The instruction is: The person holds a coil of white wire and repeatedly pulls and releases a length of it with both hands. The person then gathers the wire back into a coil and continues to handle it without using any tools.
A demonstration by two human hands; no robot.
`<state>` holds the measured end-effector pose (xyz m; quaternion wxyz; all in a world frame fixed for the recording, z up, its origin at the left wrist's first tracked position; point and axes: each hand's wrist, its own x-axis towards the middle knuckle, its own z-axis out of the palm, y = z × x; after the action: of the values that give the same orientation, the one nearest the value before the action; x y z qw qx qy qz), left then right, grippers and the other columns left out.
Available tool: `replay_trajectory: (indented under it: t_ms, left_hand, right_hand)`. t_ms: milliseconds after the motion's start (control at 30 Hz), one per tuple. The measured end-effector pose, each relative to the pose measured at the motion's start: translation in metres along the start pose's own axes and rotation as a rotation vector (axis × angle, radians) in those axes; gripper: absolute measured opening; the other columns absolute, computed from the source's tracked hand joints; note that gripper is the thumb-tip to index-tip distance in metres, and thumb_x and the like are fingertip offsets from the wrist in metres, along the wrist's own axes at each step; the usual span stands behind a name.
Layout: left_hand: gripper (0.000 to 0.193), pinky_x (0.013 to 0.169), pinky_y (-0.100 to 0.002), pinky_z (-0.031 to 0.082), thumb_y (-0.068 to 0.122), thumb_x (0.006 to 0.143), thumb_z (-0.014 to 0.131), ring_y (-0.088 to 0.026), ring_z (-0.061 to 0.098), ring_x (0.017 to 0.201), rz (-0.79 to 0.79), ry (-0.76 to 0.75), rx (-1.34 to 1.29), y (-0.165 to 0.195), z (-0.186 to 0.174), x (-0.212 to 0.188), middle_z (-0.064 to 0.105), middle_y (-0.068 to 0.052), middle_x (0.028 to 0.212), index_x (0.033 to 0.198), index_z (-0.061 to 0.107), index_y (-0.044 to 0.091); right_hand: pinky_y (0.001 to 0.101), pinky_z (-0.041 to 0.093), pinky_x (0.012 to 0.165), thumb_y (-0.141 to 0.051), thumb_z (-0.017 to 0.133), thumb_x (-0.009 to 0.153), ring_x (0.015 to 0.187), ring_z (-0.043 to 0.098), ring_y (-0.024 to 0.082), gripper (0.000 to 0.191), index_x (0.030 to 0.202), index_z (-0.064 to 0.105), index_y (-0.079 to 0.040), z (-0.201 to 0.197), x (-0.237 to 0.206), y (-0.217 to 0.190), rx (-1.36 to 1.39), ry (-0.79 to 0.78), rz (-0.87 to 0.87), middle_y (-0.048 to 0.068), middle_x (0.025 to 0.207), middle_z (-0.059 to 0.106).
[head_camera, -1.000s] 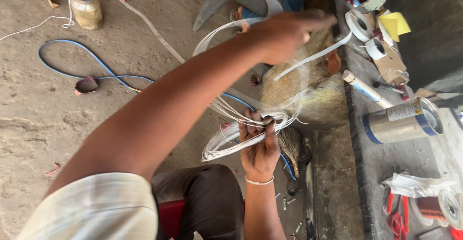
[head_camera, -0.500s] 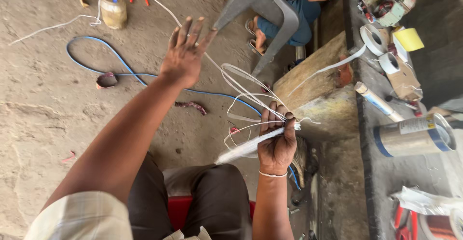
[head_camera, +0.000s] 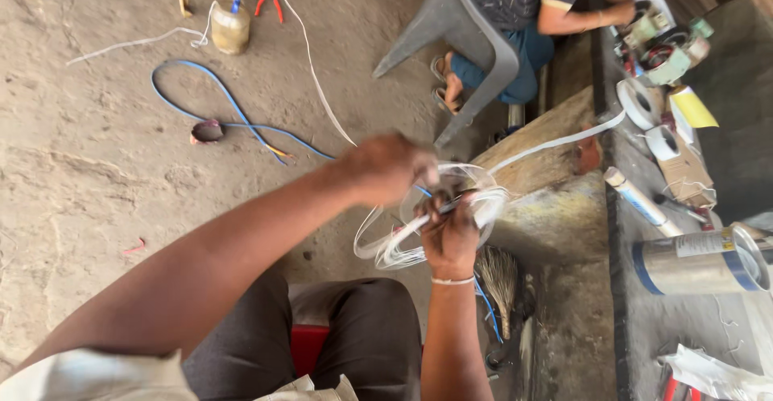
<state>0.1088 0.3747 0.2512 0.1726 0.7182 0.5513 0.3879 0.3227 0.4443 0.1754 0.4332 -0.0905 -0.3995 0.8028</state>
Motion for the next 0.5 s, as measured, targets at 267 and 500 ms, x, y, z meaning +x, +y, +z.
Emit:
replay_trajectory:
  t_ms: [267,500]
  left_hand:
    - [0.044,0.082,-0.049,0.056,0.024,0.101,0.048,-0.038,0.07,0.097,-0.612,0.204,0.31,-0.118,-0.045,-0.053,0.071,-0.018,0.112,0.142,0.061,0.03]
    - [0.033,0.119,-0.059,0.038,0.022,0.1,0.051,-0.026,0.07,0.122,-0.804,-0.166,0.968,-0.207,-0.049,-0.195,0.074,-0.005,0.126,0.123,0.074,0.026]
  right_hand:
    - [0.0265,0.033,0.056,-0.048,0.055,0.106,0.055,0.032,0.008,0.04,0.118,0.063,-0.011,0.012,-0.068,-0.074,-0.149,0.057,0.072,-0.005,0.069,0.04]
    - [0.0241,0.034,0.06,-0.041,0.052,0.114,0.063,0.036,0.008,0.031,0.118,0.063,-0.012,0.022,-0.119,-0.129,-0.063,0.126,-0.163,-0.003,0.076,0.041]
